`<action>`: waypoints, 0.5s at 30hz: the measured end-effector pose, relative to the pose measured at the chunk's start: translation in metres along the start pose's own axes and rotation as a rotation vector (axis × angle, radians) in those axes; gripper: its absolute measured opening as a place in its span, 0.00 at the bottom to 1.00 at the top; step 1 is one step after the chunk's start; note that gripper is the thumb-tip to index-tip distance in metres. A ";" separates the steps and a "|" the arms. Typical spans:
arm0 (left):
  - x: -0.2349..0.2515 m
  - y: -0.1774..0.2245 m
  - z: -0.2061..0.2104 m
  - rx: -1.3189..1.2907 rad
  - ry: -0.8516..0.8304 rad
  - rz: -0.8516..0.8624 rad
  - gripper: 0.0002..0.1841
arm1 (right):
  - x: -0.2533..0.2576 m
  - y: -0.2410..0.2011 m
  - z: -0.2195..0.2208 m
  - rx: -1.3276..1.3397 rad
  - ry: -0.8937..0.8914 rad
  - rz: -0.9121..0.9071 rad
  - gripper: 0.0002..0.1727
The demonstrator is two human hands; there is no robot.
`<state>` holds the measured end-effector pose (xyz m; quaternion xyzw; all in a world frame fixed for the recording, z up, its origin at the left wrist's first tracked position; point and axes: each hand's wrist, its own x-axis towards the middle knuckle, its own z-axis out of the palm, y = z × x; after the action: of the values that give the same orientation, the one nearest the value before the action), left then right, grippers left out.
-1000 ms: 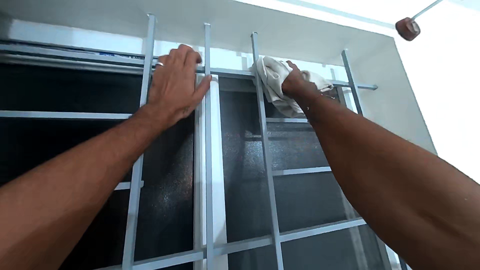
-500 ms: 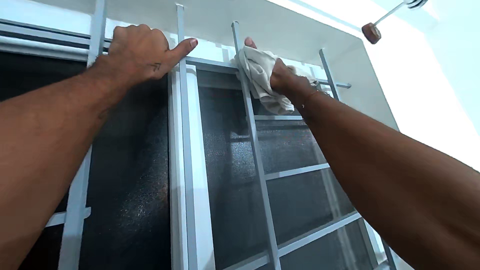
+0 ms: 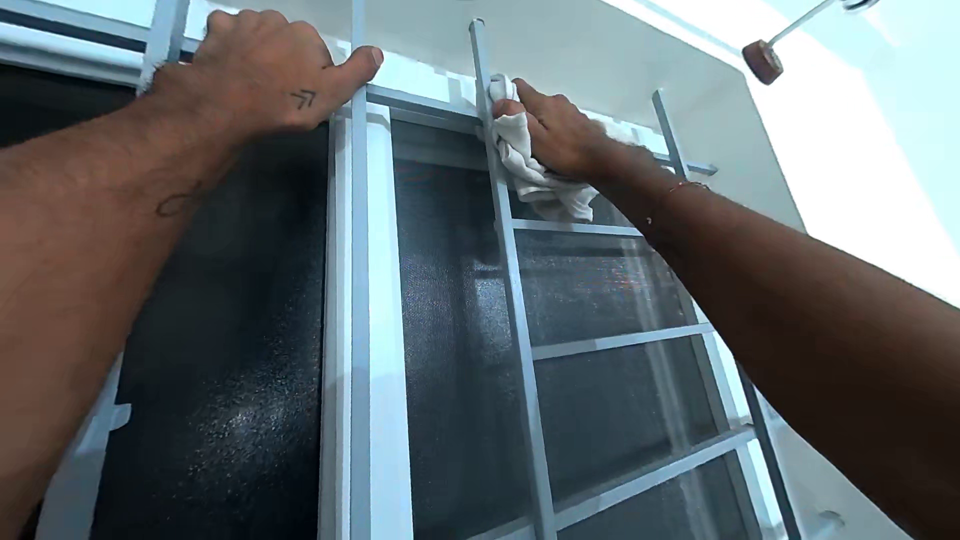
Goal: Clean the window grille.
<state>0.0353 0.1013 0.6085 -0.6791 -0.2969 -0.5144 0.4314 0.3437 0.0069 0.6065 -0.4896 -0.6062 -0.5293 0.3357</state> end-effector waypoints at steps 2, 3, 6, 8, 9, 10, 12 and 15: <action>-0.002 0.003 0.000 -0.011 -0.002 -0.026 0.55 | 0.002 -0.003 -0.003 0.021 0.008 -0.014 0.34; -0.002 0.005 0.000 -0.014 -0.005 -0.042 0.56 | 0.003 -0.005 -0.005 0.023 0.006 -0.011 0.33; -0.002 0.010 -0.003 -0.005 -0.030 -0.061 0.55 | 0.004 -0.007 -0.005 0.086 0.003 -0.009 0.29; -0.004 0.008 -0.008 -0.003 -0.068 -0.057 0.56 | 0.003 -0.009 -0.002 0.141 -0.005 -0.005 0.30; -0.003 0.007 -0.010 -0.005 -0.083 -0.047 0.57 | -0.001 -0.010 -0.002 0.159 -0.022 0.022 0.33; -0.003 0.007 -0.012 -0.008 -0.101 -0.037 0.57 | -0.007 -0.012 -0.001 0.162 -0.030 0.049 0.35; -0.003 0.008 -0.015 -0.013 -0.151 -0.034 0.59 | -0.016 -0.018 -0.001 0.137 -0.025 0.078 0.39; -0.003 0.008 -0.020 -0.016 -0.191 -0.053 0.58 | -0.015 -0.026 -0.006 0.110 -0.060 0.095 0.40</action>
<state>0.0327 0.0800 0.6048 -0.7204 -0.3505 -0.4608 0.3819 0.3234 -0.0017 0.5855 -0.5140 -0.6204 -0.4638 0.3686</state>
